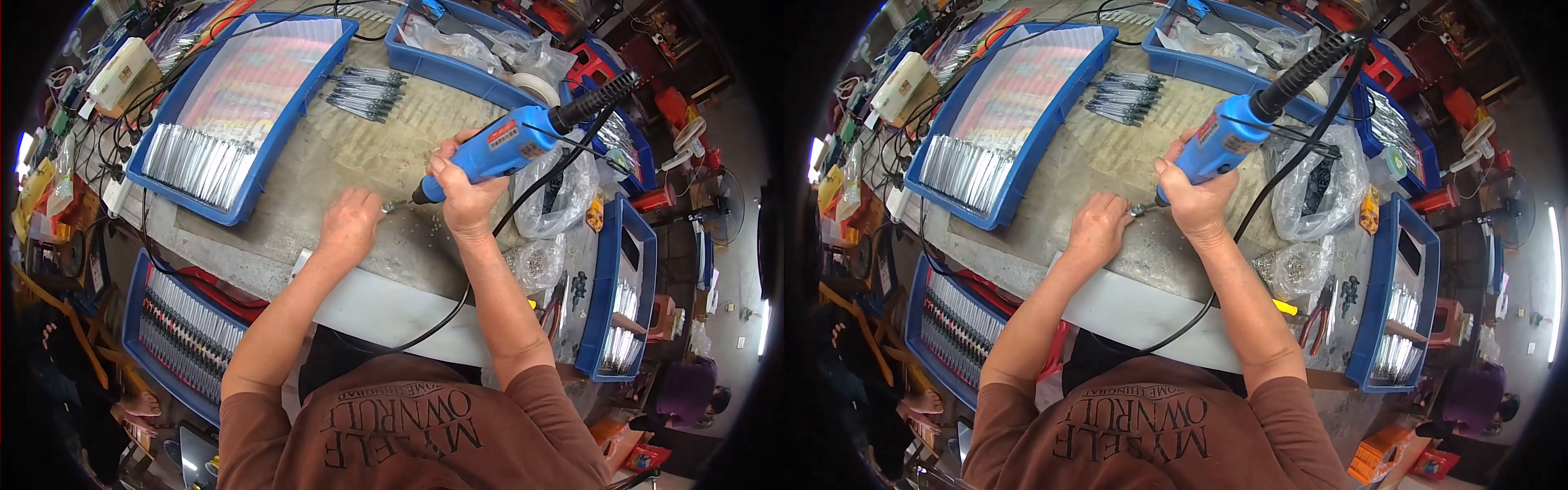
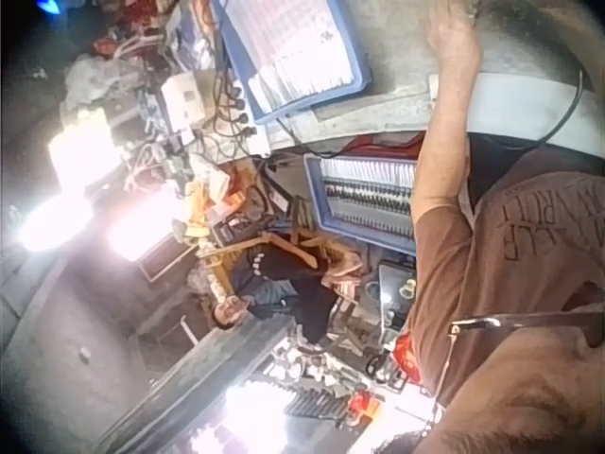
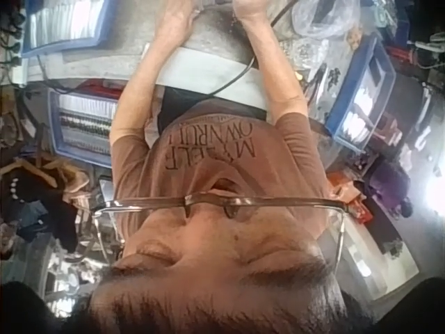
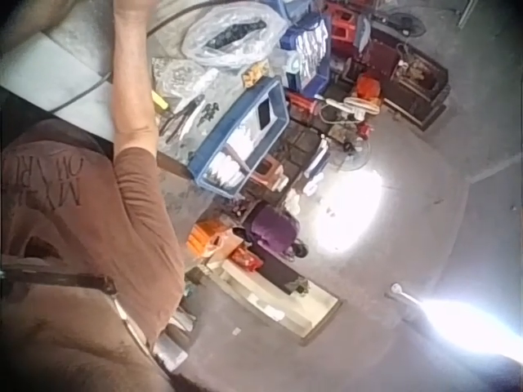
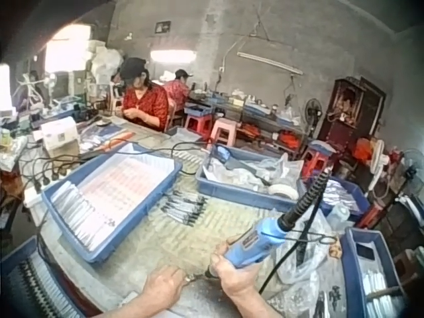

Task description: The person assembles small metallic electronic components at a workbench using an electric screwdriver to fasten screws.

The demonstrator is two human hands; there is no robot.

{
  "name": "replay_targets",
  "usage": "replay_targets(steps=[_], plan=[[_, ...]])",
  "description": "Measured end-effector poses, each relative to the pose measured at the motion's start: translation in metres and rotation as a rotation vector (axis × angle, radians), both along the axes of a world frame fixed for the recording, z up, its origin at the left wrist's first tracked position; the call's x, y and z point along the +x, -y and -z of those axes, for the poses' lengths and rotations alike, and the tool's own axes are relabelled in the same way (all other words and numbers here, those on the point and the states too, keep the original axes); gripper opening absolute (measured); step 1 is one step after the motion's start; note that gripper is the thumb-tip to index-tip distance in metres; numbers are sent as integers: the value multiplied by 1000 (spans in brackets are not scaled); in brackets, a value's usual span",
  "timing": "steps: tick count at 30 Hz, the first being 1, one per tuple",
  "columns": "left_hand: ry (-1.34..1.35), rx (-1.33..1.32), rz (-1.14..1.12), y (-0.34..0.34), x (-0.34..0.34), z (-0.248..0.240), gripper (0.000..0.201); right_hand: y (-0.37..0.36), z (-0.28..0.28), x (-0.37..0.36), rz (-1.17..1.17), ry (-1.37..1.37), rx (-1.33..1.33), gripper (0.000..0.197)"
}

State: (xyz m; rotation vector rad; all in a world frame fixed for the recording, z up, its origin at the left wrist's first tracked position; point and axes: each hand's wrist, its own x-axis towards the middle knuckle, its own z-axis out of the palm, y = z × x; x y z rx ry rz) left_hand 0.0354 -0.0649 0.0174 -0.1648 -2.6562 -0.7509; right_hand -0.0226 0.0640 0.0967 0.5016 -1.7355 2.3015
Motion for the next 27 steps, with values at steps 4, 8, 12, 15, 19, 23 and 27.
replay_targets(steps=[4, 8, 12, 15, 19, 23, 27], plan=[[-6, -4, 36, -3, 14, 1, 14, -4, 5, 1, 6, 11, -16, 33], [15, -48, 49, -6, 18, 4, 15, -8, 8, 4, -3, 45, -62, 32], [10, -47, 49, -7, 18, 5, 14, -10, 8, 4, 17, 17, -19, 32], [-2, -41, 52, -6, 18, 6, 13, -11, 10, 4, 17, 25, -20, 33], [16, -51, 43, -8, 16, 6, 12, -11, 10, 5, 16, 36, -61, 33], [31, -47, 26, -8, 14, 6, 12, -10, 12, 6, 2, 27, -49, 33], [29, -62, 35, -9, 16, 5, 12, -7, 12, 8, -6, 44, -71, 33]])
